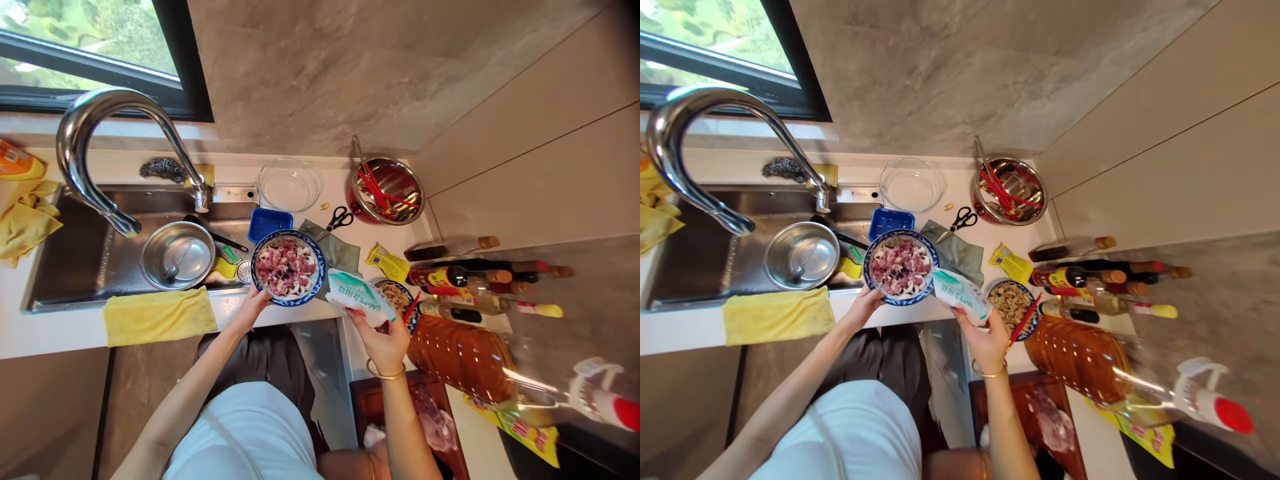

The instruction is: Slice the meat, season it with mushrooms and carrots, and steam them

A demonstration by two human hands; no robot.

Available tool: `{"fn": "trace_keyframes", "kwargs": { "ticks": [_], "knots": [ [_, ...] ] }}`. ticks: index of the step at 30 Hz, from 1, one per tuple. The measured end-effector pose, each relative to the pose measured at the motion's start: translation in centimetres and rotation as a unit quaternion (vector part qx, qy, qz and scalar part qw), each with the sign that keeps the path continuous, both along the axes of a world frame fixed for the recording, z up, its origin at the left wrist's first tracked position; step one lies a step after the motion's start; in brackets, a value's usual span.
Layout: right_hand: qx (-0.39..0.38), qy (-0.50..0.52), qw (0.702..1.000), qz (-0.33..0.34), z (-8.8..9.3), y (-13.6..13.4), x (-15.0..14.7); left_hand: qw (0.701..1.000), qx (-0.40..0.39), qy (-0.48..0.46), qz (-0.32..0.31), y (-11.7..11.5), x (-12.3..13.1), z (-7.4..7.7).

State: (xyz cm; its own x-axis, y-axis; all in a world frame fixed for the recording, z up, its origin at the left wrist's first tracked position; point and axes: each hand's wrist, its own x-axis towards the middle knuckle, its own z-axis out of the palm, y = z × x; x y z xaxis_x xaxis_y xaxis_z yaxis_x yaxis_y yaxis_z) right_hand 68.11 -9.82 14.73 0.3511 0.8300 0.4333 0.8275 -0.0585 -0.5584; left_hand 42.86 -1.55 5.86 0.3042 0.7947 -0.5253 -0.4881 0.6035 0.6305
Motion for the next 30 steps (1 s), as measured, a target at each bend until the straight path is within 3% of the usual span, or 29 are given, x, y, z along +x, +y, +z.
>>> {"fn": "trace_keyframes", "kwargs": {
  "ticks": [5,20,30],
  "knots": [
    [-0.026,-0.005,0.999,0.020,0.5,0.2,-0.9,1.000,0.001,0.009,-0.020,-0.5,0.2,0.0],
    [-0.030,0.006,0.999,0.035,-0.1,1.0,-1.4,0.999,0.004,0.021,-0.025,-0.3,0.0,-0.5],
    [-0.031,-0.001,0.997,0.067,0.4,1.9,-1.7,0.998,0.018,0.048,-0.045,0.0,0.1,0.1]
  ]
}}
